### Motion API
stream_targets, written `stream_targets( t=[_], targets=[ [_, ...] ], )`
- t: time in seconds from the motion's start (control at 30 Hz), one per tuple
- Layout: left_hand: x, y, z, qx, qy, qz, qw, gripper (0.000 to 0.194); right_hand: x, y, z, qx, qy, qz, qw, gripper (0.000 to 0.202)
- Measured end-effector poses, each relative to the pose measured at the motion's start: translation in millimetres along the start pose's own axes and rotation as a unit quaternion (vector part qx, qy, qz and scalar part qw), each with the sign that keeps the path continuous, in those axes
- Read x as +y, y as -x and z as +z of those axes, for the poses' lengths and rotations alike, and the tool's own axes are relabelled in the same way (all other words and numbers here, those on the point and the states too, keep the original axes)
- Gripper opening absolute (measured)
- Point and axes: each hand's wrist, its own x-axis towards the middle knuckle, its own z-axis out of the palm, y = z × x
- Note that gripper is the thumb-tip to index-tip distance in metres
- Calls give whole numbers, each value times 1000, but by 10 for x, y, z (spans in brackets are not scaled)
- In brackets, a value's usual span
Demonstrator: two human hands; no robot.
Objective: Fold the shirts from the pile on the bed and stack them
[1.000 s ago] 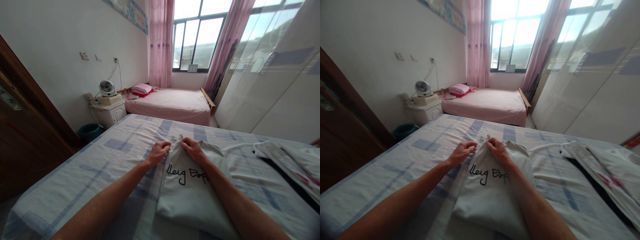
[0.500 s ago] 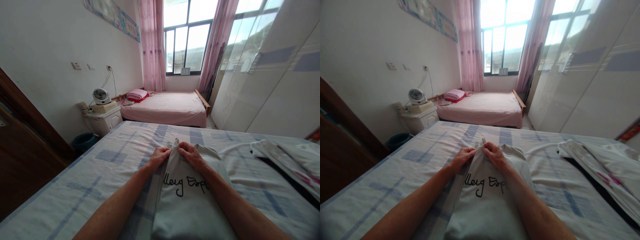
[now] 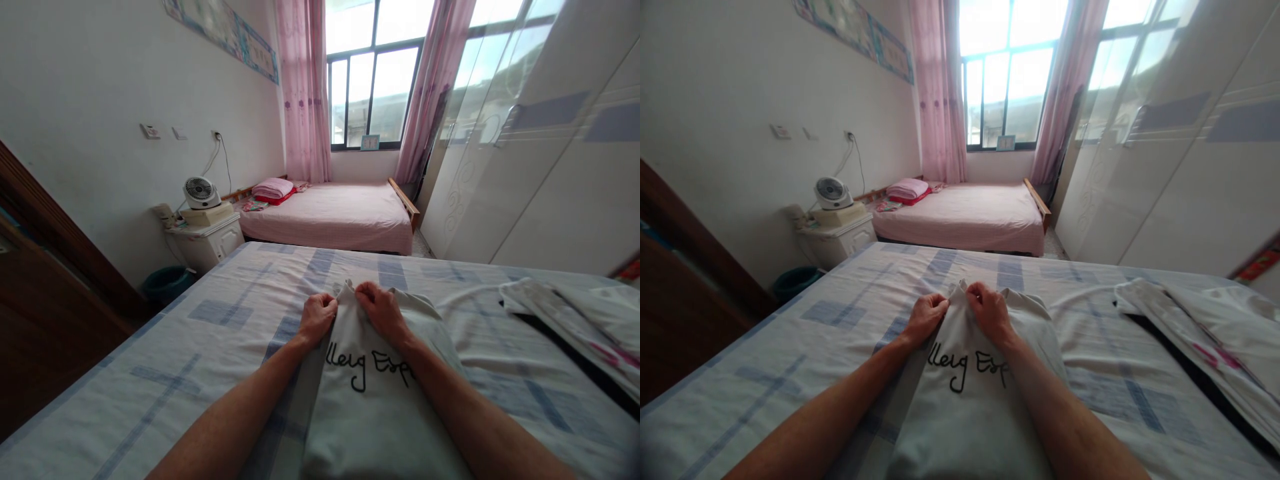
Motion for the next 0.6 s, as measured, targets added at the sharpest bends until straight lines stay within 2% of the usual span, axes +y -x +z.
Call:
stream_targets(
  t=[0.1,0.3,0.4,0.5,0.6],
  targets=[
    [-8,18,20,37,-67,21,997,18,-25,26,6,-37,30,-16,999,23],
    [4,52,8,44,-137,32,989,17,-3,41,68,-125,97,-110,981,35],
    [3,42,-3,45,-162,29,985,15,27,27,77,-143,131,-110,975,41],
    [7,49,-7,48,-180,25,982,12,9,34,38,-146,122,-110,976,44],
    [7,76,-1,47,-217,38,974,23,-41,59,-18,-152,134,-101,974,48]
  ],
)
